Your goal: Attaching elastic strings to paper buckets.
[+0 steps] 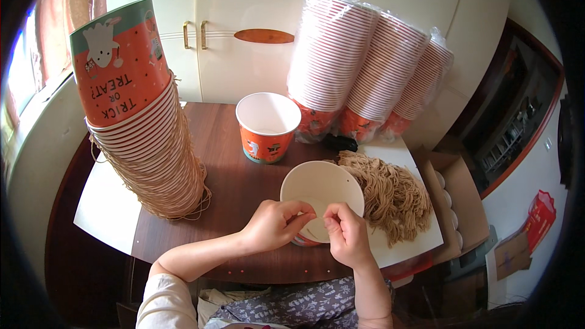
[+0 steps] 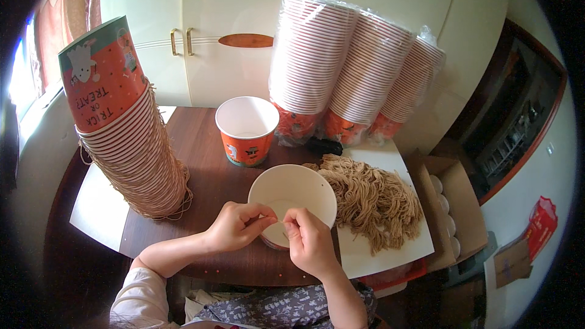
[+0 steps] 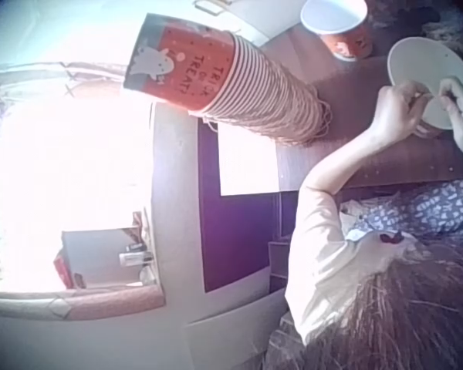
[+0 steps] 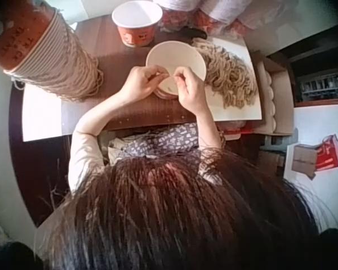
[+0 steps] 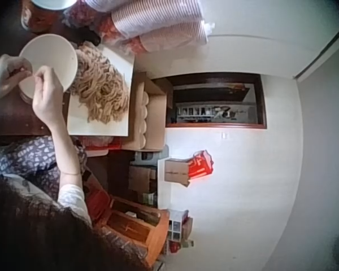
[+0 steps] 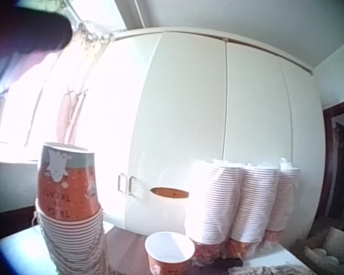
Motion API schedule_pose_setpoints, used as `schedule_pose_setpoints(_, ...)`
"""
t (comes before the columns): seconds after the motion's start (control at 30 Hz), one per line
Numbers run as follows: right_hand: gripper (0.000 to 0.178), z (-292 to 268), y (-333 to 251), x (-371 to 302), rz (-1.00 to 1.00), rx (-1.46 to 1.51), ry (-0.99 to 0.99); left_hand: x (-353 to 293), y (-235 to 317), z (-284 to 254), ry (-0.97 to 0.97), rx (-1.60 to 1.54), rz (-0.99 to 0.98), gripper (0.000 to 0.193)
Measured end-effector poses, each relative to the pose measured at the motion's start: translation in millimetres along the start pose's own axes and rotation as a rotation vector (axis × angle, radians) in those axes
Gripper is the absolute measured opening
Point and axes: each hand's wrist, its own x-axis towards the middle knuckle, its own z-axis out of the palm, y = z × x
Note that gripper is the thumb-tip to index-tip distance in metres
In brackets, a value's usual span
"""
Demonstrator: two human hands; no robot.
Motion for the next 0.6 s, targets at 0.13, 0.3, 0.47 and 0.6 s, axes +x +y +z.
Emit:
schedule_pose_setpoints(0.13,0.002,0,-2,0,-0.007,-0.001,0.001,1,1,-1,-0.006,0.021,0.001,0.010)
schedule_pose_setpoints(0.3,0.002,0,0,-1,-0.021,0.002,-0.006,1,1,-2,0.002,0.012,0.019,0.010)
schedule_pose_setpoints(0.47,0.005,-6,0,-3,0.118,0.244,-0.016,3,2,-8,-0.058,0.031,0.121,0.012)
schedule_pose_setpoints(0.6,0.006,-6,3,-3,0.103,0.304,0.017,7,13,-10,0.078,0.185,0.335,0.016)
